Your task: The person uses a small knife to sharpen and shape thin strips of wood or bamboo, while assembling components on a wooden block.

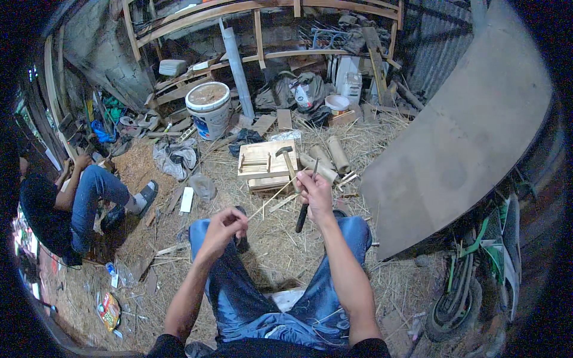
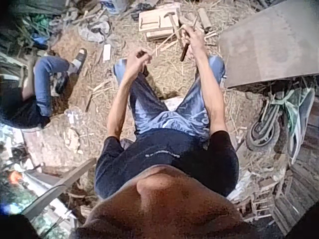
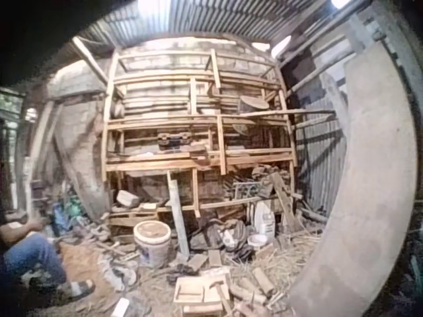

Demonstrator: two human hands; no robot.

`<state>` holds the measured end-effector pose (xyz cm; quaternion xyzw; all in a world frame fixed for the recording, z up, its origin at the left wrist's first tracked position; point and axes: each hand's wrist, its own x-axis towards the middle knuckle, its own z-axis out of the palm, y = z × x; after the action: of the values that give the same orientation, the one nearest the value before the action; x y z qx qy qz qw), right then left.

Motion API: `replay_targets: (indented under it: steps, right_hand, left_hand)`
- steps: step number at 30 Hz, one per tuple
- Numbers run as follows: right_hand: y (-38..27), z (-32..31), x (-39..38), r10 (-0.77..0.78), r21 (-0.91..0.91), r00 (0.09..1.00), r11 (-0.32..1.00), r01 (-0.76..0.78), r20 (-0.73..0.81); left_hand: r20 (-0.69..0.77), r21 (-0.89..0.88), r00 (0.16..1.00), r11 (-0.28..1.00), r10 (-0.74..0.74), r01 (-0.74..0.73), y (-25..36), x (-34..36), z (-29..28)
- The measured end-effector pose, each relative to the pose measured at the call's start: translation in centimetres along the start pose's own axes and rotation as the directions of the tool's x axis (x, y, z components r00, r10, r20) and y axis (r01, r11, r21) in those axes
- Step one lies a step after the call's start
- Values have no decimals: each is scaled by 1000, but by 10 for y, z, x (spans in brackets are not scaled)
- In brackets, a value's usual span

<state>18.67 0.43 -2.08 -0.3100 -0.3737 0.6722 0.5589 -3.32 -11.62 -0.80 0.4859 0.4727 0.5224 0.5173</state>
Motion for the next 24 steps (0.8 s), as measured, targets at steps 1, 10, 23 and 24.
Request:
replay_targets:
  steps: [1, 10, 23, 24]
  right_hand:
    - [0, 0, 0, -9, -23, 1000, 1000, 9, 16]
    - [6, 10, -10, -43, -314, 981, 944, 102, 190]
    - [11, -1, -7, 122, -295, 958, 955, -42, 259]
    - [11, -1, -10, 158, -342, 946, 938, -55, 282]
  left_hand:
    - [53, -3, 998, 1000, -22, 22, 2, -2, 6]
    - [30, -6, 995, 995, -95, 95, -16, 18, 36]
    - [-32, 99, 999, 995, -26, 29, -14, 24, 42]
    - [-50, 141, 999, 990, 7, 0, -16, 24, 44]
